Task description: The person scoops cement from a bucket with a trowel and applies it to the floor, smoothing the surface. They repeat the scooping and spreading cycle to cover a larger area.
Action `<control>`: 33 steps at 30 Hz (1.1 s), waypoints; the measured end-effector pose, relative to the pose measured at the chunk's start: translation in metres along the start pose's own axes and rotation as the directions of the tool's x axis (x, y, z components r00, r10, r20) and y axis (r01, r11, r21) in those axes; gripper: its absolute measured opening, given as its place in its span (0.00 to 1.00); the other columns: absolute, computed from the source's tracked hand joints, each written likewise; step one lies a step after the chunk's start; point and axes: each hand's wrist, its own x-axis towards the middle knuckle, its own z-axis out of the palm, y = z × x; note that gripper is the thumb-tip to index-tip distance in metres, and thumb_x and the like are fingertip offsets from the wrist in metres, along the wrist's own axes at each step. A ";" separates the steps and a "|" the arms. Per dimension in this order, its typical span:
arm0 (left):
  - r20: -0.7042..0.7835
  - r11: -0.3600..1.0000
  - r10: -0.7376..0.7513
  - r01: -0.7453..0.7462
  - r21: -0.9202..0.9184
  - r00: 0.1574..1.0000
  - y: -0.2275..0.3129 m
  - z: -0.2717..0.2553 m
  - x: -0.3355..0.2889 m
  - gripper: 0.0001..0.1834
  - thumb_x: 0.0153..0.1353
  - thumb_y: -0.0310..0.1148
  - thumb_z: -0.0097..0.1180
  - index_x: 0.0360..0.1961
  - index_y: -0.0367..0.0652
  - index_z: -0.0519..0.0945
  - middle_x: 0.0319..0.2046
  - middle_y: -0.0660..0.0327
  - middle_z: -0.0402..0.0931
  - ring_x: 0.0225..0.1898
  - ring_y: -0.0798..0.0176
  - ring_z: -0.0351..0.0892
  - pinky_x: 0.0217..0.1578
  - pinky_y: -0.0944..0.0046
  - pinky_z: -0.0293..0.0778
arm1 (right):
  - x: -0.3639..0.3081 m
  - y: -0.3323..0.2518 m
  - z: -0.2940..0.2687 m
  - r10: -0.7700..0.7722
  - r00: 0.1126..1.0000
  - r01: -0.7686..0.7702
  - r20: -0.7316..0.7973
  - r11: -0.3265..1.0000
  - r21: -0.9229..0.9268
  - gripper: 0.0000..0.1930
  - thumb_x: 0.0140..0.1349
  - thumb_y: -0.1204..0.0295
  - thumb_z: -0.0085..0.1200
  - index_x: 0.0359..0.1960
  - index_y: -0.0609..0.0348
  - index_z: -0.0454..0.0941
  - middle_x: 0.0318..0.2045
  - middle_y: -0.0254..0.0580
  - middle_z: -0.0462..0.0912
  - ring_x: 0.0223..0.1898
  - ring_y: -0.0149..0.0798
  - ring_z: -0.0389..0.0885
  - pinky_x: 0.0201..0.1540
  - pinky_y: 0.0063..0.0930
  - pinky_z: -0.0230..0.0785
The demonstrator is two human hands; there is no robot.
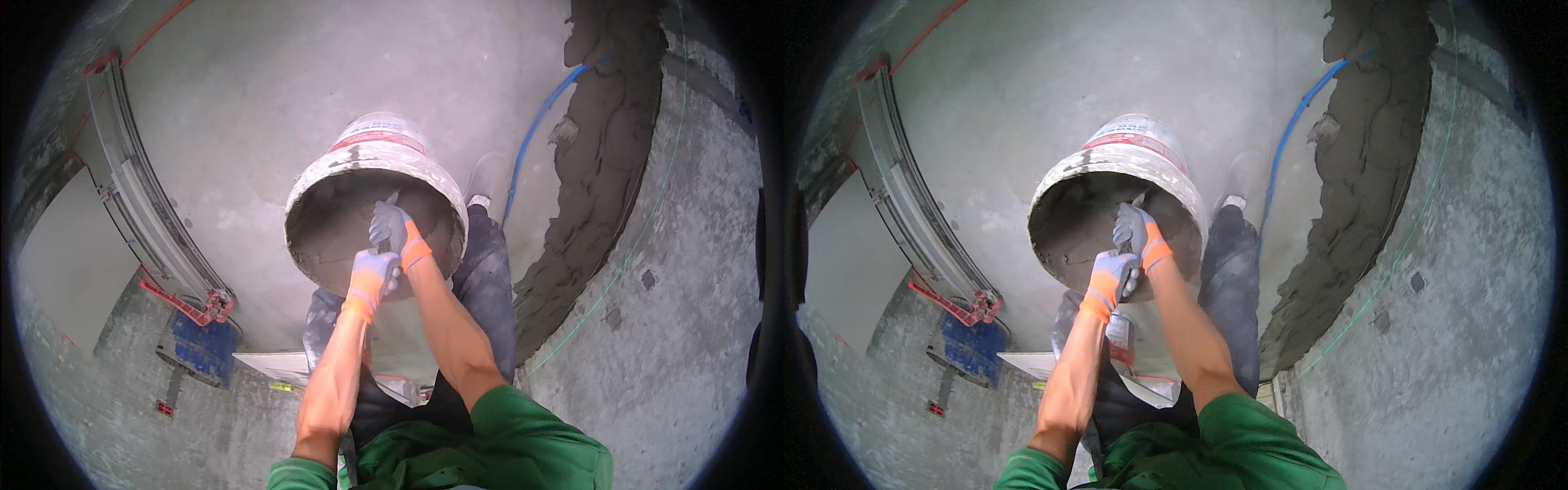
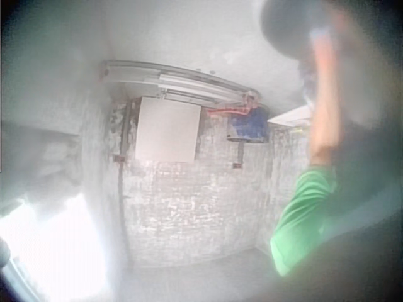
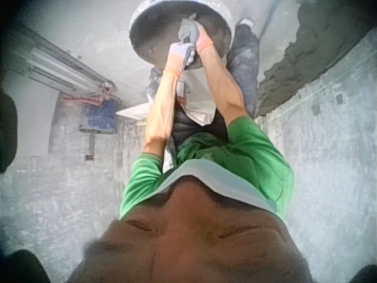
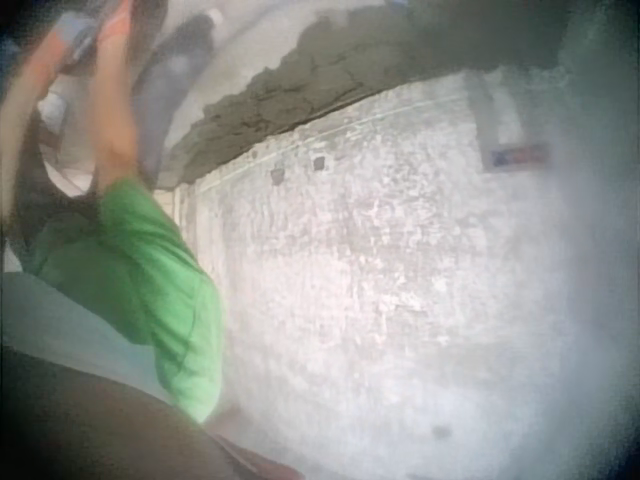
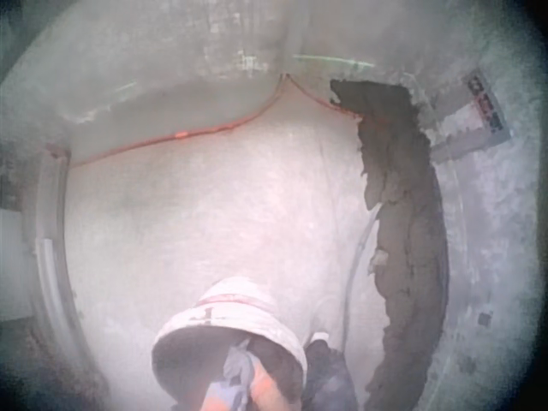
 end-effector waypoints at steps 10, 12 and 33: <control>-0.197 0.983 0.180 -0.185 -0.004 0.964 0.001 -0.006 -0.011 0.05 0.42 0.25 0.51 0.14 0.40 0.71 0.09 0.62 0.68 0.08 0.68 0.65 0.08 0.69 0.59 | 0.021 0.004 0.025 0.272 0.954 -0.273 0.125 0.962 -0.011 0.19 0.63 0.62 0.41 0.12 0.46 0.59 0.09 0.22 0.57 0.10 0.20 0.55 0.13 0.15 0.50; -0.262 0.949 0.306 -0.271 0.162 0.915 -0.011 -0.010 -0.011 0.04 0.41 0.25 0.52 0.15 0.38 0.72 0.10 0.61 0.69 0.10 0.67 0.67 0.11 0.67 0.62 | 0.020 0.011 0.026 0.303 0.928 -0.306 0.217 0.952 -0.023 0.20 0.64 0.61 0.40 0.12 0.46 0.58 0.09 0.22 0.56 0.10 0.20 0.55 0.13 0.14 0.50; -0.321 0.800 0.519 -0.318 0.508 0.793 -0.102 0.030 -0.193 0.24 0.48 0.33 0.57 0.46 0.32 0.68 0.34 0.47 0.76 0.39 0.49 0.77 0.40 0.58 0.71 | -0.167 0.123 0.074 0.162 0.973 -0.110 0.165 0.953 -0.284 0.11 0.63 0.64 0.41 0.23 0.50 0.64 0.15 0.26 0.60 0.14 0.22 0.59 0.13 0.17 0.53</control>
